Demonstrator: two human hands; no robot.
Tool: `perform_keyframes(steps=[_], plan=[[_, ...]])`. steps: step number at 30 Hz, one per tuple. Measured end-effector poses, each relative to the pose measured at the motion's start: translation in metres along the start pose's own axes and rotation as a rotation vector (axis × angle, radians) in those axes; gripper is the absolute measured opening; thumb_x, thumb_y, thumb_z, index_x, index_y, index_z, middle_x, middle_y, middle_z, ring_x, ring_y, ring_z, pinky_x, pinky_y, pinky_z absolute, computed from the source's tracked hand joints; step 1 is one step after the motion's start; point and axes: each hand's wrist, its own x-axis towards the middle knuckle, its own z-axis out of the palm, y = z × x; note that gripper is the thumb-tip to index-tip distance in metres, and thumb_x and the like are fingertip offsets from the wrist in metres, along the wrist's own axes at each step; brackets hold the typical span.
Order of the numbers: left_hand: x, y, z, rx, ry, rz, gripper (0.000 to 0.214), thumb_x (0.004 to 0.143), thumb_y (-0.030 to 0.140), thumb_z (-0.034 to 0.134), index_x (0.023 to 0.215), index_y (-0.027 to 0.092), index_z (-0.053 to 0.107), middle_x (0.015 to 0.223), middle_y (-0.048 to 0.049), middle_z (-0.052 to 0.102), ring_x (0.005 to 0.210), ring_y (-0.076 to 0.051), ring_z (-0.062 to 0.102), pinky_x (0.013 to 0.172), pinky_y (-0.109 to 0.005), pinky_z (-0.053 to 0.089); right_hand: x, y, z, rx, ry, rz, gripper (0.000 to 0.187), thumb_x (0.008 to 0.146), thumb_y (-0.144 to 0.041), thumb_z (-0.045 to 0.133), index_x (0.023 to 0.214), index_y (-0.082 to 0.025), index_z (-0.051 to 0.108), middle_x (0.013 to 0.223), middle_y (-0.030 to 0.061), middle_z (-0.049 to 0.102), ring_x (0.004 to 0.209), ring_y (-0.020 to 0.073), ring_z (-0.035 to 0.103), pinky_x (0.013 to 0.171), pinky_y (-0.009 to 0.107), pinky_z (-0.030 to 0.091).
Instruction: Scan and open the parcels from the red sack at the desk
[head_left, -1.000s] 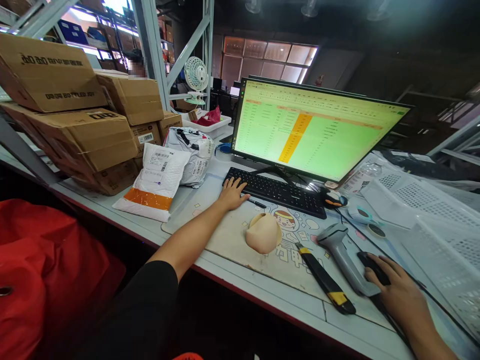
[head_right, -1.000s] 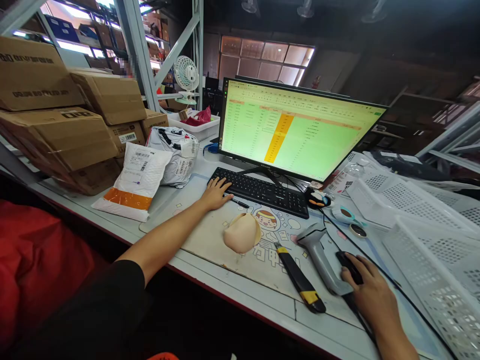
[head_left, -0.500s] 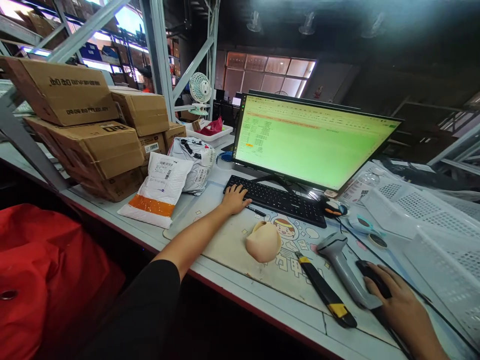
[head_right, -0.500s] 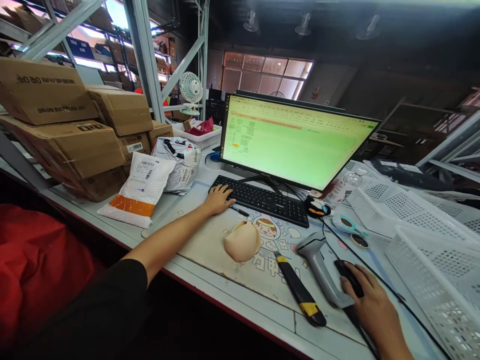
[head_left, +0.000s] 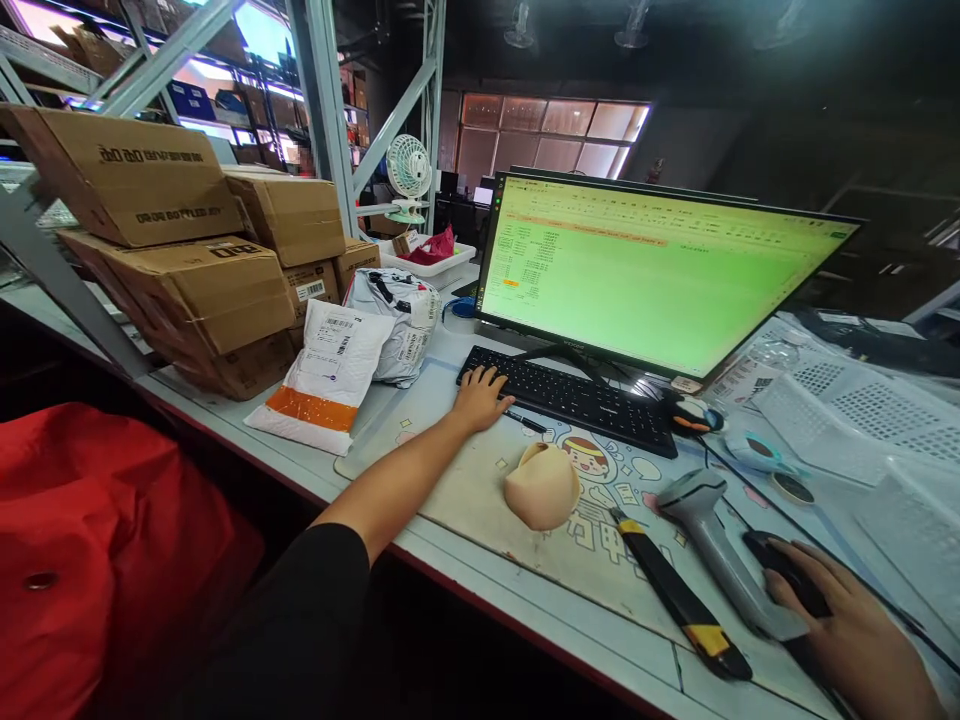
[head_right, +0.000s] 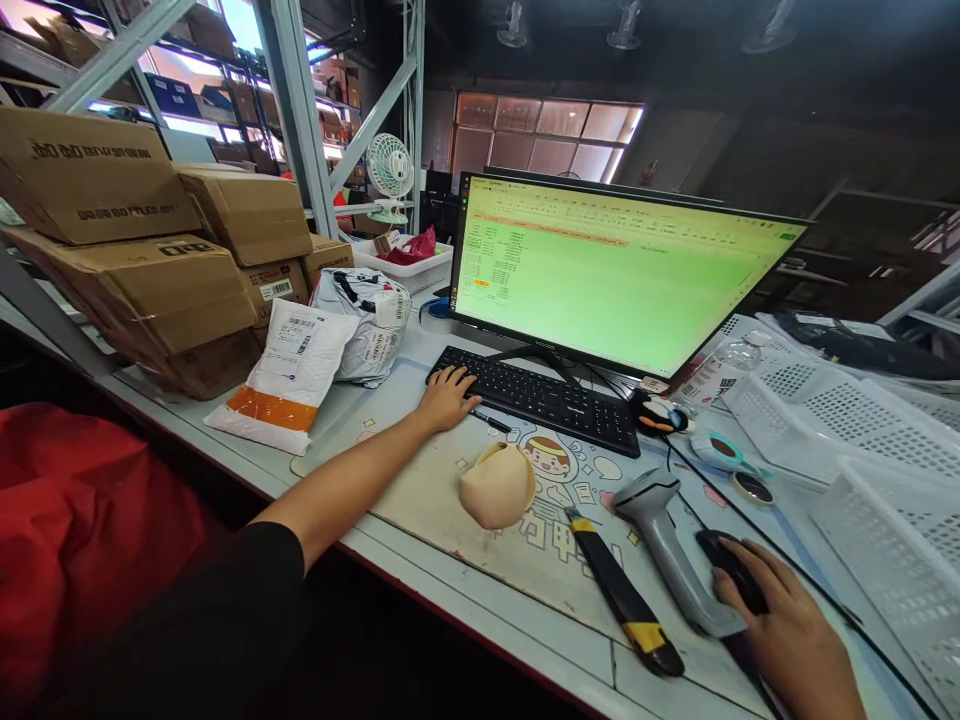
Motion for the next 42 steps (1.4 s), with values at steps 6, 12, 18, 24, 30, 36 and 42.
perform_keyframes(steps=[6, 12, 18, 24, 30, 36, 42], plan=[[-0.002, 0.001, -0.002, -0.007, 0.000, -0.005, 0.057, 0.104, 0.051, 0.042, 0.152, 0.022, 0.052, 0.165, -0.0104, 0.042, 0.153, -0.033, 0.032, 0.127, -0.051, 0.024, -0.001, 0.001, 0.003, -0.003, 0.035, -0.012, 0.047, 0.076, -0.067, 0.049, 0.109, -0.040, 0.067, 0.133, 0.0104, 0.065, 0.125, 0.0418, 0.063, 0.104, 0.060, 0.053], [-0.001, 0.001, -0.002, -0.001, -0.010, -0.006, 0.056, 0.105, 0.051, 0.041, 0.152, 0.022, 0.051, 0.165, -0.0094, 0.041, 0.153, -0.033, 0.032, 0.126, -0.050, 0.024, 0.003, 0.019, 0.014, -0.036, 0.052, -0.054, 0.063, 0.077, -0.073, 0.044, 0.119, -0.032, 0.065, 0.132, 0.0121, 0.066, 0.121, 0.0427, 0.065, 0.108, 0.060, 0.050], [-0.001, 0.001, 0.000, -0.010, 0.002, 0.000, 0.057, 0.104, 0.050, 0.042, 0.152, 0.021, 0.051, 0.165, -0.0111, 0.041, 0.153, -0.033, 0.033, 0.126, -0.051, 0.024, 0.000, 0.013, 0.008, -0.047, 0.018, -0.040, 0.053, 0.080, -0.069, 0.047, 0.118, -0.037, 0.065, 0.136, 0.0111, 0.064, 0.126, 0.0409, 0.063, 0.107, 0.058, 0.051], [-0.001, 0.001, 0.000, -0.008, 0.003, 0.004, 0.057, 0.105, 0.050, 0.042, 0.152, 0.020, 0.052, 0.164, -0.0114, 0.042, 0.153, -0.035, 0.033, 0.126, -0.052, 0.025, -0.001, 0.008, 0.005, -0.077, 0.015, -0.028, 0.055, 0.080, -0.071, 0.045, 0.117, -0.037, 0.068, 0.136, 0.0104, 0.065, 0.122, 0.0396, 0.065, 0.099, 0.055, 0.057], [-0.001, 0.001, 0.000, 0.022, 0.006, -0.004, 0.056, 0.105, 0.050, 0.041, 0.152, 0.022, 0.051, 0.165, -0.0098, 0.042, 0.153, -0.033, 0.033, 0.127, -0.051, 0.025, 0.004, 0.019, 0.009, -0.100, 0.044, -0.064, 0.068, 0.079, -0.072, 0.043, 0.120, -0.025, 0.070, 0.131, 0.0131, 0.068, 0.114, 0.0401, 0.069, 0.097, 0.056, 0.057], [-0.002, 0.002, 0.002, 0.031, 0.008, -0.017, 0.057, 0.105, 0.052, 0.041, 0.153, 0.023, 0.051, 0.166, -0.0098, 0.040, 0.153, -0.035, 0.032, 0.127, -0.053, 0.025, 0.003, 0.021, 0.012, -0.088, 0.069, -0.087, 0.066, 0.081, -0.071, 0.042, 0.119, -0.025, 0.070, 0.128, 0.0150, 0.068, 0.113, 0.0412, 0.068, 0.100, 0.058, 0.055], [-0.002, 0.004, -0.001, 0.028, -0.019, -0.032, 0.057, 0.105, 0.051, 0.042, 0.152, 0.022, 0.053, 0.168, -0.0095, 0.036, 0.155, -0.035, 0.029, 0.127, -0.052, 0.025, 0.001, 0.016, 0.009, -0.090, 0.058, -0.083, 0.059, 0.083, -0.066, 0.043, 0.119, -0.027, 0.068, 0.132, 0.0181, 0.066, 0.121, 0.0408, 0.065, 0.103, 0.057, 0.052]])
